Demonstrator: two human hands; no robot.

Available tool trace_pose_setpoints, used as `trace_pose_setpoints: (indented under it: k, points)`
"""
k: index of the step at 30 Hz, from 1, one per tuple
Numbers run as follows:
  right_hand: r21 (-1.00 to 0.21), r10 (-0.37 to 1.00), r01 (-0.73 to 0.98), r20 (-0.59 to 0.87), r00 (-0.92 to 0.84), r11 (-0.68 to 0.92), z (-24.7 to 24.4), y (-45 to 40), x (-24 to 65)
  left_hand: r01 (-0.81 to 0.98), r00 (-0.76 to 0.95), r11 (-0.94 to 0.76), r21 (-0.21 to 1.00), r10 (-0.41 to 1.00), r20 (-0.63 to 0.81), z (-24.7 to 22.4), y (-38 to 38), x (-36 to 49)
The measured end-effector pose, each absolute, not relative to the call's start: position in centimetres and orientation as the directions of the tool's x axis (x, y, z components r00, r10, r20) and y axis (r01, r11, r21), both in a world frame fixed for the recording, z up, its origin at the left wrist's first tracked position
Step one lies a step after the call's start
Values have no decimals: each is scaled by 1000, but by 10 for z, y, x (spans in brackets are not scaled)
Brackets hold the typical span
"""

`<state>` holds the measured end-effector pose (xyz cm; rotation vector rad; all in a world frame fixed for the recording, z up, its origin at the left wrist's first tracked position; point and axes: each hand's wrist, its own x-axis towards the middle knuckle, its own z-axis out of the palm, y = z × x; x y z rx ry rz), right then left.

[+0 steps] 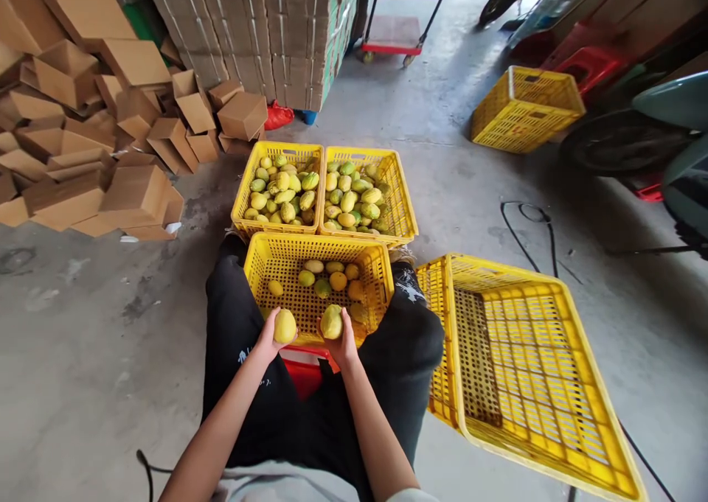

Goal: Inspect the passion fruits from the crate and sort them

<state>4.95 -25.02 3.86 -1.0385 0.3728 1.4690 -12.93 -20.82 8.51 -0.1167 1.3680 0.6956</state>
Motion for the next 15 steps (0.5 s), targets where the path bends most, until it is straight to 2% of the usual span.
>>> trace_pose_setpoints:
  k: [9,12,15]
  points:
    - [-281,572,-945,-808,138,-168,50,-249,48,-358,116,889,284,344,-932,91,-198,-114]
    - [-291,583,-944,-798,153,-152,48,-246,51,-288,159,894,344,398,-903,91,-202,-114]
    - [-281,594,-940,-796,116,-193,44,-246,53,-291,105,856,427,473,-875,89,-207,-117]
